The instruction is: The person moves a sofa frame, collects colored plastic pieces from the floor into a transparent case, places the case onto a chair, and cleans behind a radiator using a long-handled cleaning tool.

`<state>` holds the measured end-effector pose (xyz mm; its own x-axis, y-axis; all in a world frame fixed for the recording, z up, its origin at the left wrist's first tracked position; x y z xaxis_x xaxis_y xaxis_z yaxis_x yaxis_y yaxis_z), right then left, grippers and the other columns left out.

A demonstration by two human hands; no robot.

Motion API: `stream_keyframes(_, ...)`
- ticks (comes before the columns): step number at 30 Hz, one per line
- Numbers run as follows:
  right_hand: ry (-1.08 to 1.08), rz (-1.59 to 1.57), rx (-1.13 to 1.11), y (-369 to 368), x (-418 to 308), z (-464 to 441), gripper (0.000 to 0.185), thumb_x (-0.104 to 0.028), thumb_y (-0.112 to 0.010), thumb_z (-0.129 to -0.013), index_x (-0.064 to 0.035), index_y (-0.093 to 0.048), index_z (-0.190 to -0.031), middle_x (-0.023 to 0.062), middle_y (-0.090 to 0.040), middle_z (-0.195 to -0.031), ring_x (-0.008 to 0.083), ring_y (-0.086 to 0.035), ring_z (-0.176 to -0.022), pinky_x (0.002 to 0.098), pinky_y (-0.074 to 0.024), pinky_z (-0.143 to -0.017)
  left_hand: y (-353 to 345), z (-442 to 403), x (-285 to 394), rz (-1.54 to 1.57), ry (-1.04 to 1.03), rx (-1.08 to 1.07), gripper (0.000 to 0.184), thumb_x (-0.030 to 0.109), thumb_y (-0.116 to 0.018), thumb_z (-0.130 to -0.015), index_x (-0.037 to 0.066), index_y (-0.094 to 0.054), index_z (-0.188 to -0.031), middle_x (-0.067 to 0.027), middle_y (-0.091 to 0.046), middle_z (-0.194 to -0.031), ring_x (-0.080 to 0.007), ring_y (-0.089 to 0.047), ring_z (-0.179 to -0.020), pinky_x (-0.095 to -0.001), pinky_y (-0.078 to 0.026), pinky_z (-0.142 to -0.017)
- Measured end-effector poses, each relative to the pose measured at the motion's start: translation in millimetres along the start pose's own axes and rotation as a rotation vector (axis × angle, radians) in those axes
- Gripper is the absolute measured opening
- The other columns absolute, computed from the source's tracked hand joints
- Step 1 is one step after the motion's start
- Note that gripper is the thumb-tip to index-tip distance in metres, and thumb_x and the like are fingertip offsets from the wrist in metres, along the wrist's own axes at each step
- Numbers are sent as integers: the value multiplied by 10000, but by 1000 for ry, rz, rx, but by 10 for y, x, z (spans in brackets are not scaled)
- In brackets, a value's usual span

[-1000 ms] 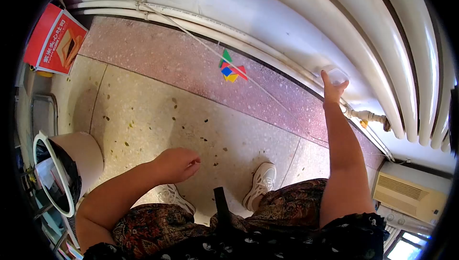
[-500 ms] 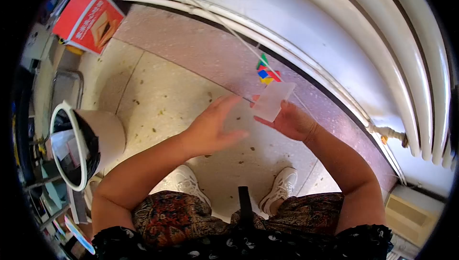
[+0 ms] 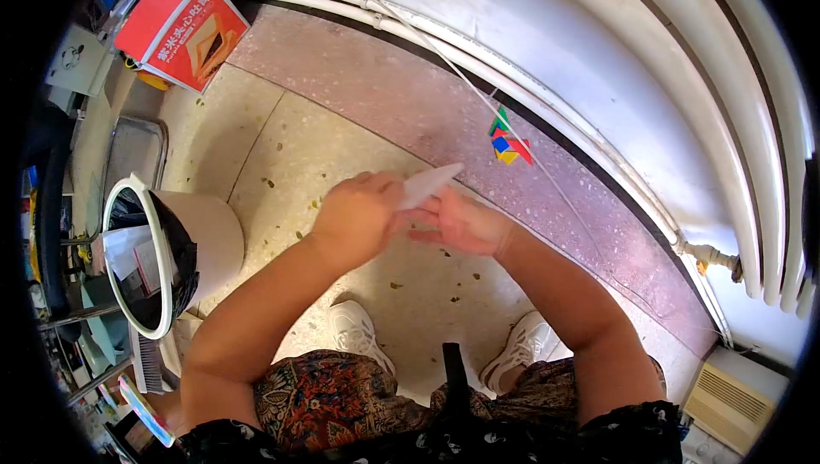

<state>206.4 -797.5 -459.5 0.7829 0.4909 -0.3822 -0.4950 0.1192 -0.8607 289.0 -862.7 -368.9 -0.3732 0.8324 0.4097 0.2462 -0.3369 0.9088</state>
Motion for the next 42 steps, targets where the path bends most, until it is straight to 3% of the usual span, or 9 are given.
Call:
stream_keyframes(4,-143,1073,691,1405,-196,-27,506,-309,-532,-733,-69,-358,-1142,127,-387,-1138,220,-355,-1068,316,-287,-876,-61,331,-342,77,194,-21,148,139,-532,-669,7,-502,-729,-129,-497,-647,-295,-491,-574,-350,-400,-509)
stream_keyframes(8,352,1648,1180,1968,-802,326,498,-204,-520,-696,-17,-352,-1126,213,-378,-1117,333,-327,-1066,383,-242,-910,-379,871,-484,206,535,-359,230,222,-496,-703,10,-460,-623,-145,-485,-566,-320,-491,-540,-390,-395,-515)
stream_keyframes(11,591,1768,1321,2106,-987,449,430,-145,-499,-691,-21,-382,-1086,214,-400,-1085,343,-345,-1037,419,-256,-881,-578,1181,-520,423,618,-295,180,182,-508,-713,6,-511,-744,-125,-527,-614,-230,-519,-540,-311,-413,-502)
stream_keyframes(21,238,1301,1903,2641,-1220,512,576,-365,-604,-606,-124,-408,-1091,146,-351,-1148,312,-327,-1054,422,-309,-847,-864,1260,-544,774,735,-229,189,139,-508,-733,18,-551,-872,-75,-552,-665,-114,-514,-565,-233,-419,-522)
stream_keyframes(29,-101,1260,2020,2675,-1206,534,567,-370,-638,-571,-50,-465,-1005,108,-428,-1084,245,-410,-985,397,-373,-785,-865,1197,-530,844,681,-177,176,129,-504,-735,28,-553,-870,-95,-557,-734,-137,-527,-596,-244,-429,-540)
stream_keyframes(31,607,716,1458,3154,-1114,423,420,-258,-638,-612,-25,-509,-937,95,-528,-930,210,-497,-836,349,-413,-734,-889,1212,-531,848,693,-192,175,127,-504,-735,30,-552,-873,-96,-557,-737,-140,-528,-597,-245,-428,-540)
stream_keyframes(35,1213,411,1250,3144,-1104,630,321,-116,-688,-576,-39,-522,-840,63,-546,-788,168,-514,-696,252,-433,-586,-892,1186,-513,825,676,-224,187,137,-504,-733,28,-548,-879,-99,-551,-720,-144,-526,-585,-245,-422,-534)
stream_keyframes(37,923,437,1517,2887,-950,665,271,-121,-648,-635,-33,-524,-860,55,-548,-775,150,-506,-666,242,-417,-568,-903,1191,-511,804,678,-244,191,142,-504,-733,27,-547,-878,-101,-548,-717,-145,-525,-581,-244,-420,-531)
stream_keyframes(42,609,624,1326,2448,-1000,393,320,-131,-615,-672,-19,-498,-948,51,-549,-763,143,-501,-645,235,-406,-566,-914,1156,-498,794,650,-250,201,149,-501,-730,20,-545,-878,-106,-545,-710,-153,-529,-590,-241,-417,-535)
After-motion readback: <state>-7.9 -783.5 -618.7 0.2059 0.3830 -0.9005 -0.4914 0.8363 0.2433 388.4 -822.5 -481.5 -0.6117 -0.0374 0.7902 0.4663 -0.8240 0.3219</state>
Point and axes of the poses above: each hand's wrist, its own z-axis away from the middle knuckle, its own y-axis out of the back of the hand, x = y × z, the point moved 6 cm from there along -z, towards the middle knuckle
